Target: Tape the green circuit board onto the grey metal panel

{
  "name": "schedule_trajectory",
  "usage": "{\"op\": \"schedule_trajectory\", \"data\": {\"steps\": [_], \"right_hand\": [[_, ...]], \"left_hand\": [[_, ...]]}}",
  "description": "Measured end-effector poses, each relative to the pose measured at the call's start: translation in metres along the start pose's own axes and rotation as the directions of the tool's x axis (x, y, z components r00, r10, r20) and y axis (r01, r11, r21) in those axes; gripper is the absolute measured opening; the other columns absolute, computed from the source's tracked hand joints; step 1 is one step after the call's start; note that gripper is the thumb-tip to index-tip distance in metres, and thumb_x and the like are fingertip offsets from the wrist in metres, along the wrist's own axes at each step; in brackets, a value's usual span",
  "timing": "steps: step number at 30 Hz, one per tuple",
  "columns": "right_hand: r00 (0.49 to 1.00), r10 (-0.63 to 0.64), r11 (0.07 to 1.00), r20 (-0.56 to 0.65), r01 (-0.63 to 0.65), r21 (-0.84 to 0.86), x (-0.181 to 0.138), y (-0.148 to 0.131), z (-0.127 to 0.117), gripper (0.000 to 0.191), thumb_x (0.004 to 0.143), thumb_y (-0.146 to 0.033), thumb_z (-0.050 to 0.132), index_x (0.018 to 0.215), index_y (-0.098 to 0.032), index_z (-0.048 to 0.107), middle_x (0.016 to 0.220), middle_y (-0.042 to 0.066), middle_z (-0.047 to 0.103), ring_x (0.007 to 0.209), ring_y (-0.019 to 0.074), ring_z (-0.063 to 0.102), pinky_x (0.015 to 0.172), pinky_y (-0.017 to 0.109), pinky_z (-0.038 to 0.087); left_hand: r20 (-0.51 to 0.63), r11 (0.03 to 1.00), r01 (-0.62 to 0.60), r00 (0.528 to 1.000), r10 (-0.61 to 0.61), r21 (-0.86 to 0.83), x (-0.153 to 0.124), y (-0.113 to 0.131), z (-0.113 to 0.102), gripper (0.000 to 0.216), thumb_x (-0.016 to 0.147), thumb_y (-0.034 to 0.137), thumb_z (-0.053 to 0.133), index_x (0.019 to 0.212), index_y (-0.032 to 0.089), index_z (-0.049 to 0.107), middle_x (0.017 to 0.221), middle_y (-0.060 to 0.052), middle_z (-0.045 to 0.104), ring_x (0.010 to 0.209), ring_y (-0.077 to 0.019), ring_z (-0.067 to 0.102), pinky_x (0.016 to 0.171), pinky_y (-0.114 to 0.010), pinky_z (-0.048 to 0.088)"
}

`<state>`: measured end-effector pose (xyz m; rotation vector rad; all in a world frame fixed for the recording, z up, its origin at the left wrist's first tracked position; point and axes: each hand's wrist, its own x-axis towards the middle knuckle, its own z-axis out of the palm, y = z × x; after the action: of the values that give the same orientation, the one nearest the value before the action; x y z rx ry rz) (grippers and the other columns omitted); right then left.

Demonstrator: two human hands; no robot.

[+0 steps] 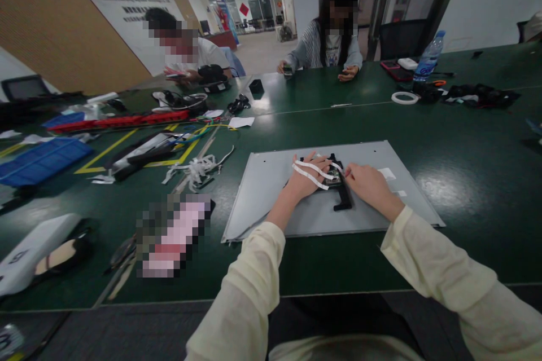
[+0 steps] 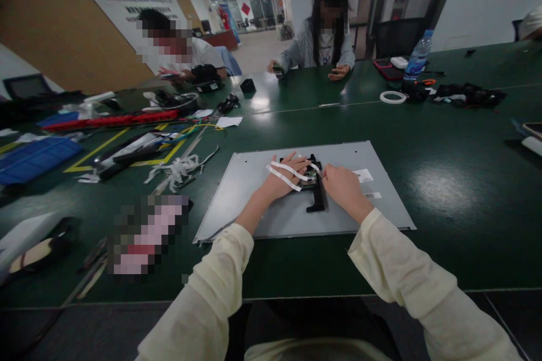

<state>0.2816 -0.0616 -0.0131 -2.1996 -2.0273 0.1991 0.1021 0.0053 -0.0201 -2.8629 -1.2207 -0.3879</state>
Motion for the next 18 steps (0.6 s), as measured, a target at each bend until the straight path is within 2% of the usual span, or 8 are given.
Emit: {"op": "schedule_trajectory", "data": {"steps": [7, 10, 13, 18], "right_hand": [[1.000, -0.006, 1.000, -0.010, 0.006, -0.006, -0.0012, -0.0002, -0.0003, 0.024, 0.090, -0.027, 0.040, 0.098, -0.022, 0.061, 0.083, 0.007, 0.068, 0.076, 0.0208, 0.062, 0.061, 0.026, 0.033], [1.000, -0.004, 1.000, -0.015, 0.004, 0.007, -0.0028, 0.0004, -0.0001, 0.023, 0.090, -0.027, 0.040, 0.098, -0.022, 0.061, 0.082, 0.006, 0.067, 0.074, 0.0193, 0.061, 0.061, 0.026, 0.032], [0.999, -0.020, 0.999, -0.044, 0.022, 0.045, -0.0038, 0.0026, 0.0008, 0.022, 0.089, -0.027, 0.041, 0.095, -0.023, 0.062, 0.079, 0.005, 0.067, 0.071, 0.0184, 0.059, 0.059, 0.025, 0.029], [0.992, -0.019, 0.980, -0.128, 0.044, 0.194, -0.0031, 0.0072, 0.0007, 0.025, 0.086, -0.024, 0.042, 0.095, -0.024, 0.065, 0.069, 0.003, 0.064, 0.066, 0.0179, 0.056, 0.058, 0.026, 0.029]], "left_hand": [[0.131, 1.000, 0.010, 0.991, -0.009, -0.004, 0.0011, -0.0014, -0.0044, 0.041, 0.097, 0.035, 0.029, 0.135, 0.032, 0.046, 0.145, -0.002, 0.044, 0.136, -0.0297, 0.033, 0.104, -0.069, 0.015], [0.148, 1.000, 0.019, 0.989, -0.017, -0.011, -0.0005, -0.0004, -0.0073, 0.042, 0.098, 0.035, 0.028, 0.136, 0.033, 0.044, 0.146, -0.002, 0.042, 0.137, -0.0294, 0.032, 0.104, -0.070, 0.015], [0.128, 1.000, -0.001, 0.992, 0.001, -0.001, -0.0030, -0.0001, -0.0078, 0.042, 0.098, 0.034, 0.027, 0.137, 0.035, 0.042, 0.147, 0.000, 0.041, 0.138, -0.0283, 0.030, 0.106, -0.066, 0.017], [0.027, 1.000, 0.001, 1.000, -0.002, 0.030, -0.0054, 0.0040, -0.0094, 0.042, 0.098, 0.033, 0.026, 0.138, 0.036, 0.040, 0.146, 0.000, 0.043, 0.140, -0.0261, 0.027, 0.108, -0.063, 0.016]]}}
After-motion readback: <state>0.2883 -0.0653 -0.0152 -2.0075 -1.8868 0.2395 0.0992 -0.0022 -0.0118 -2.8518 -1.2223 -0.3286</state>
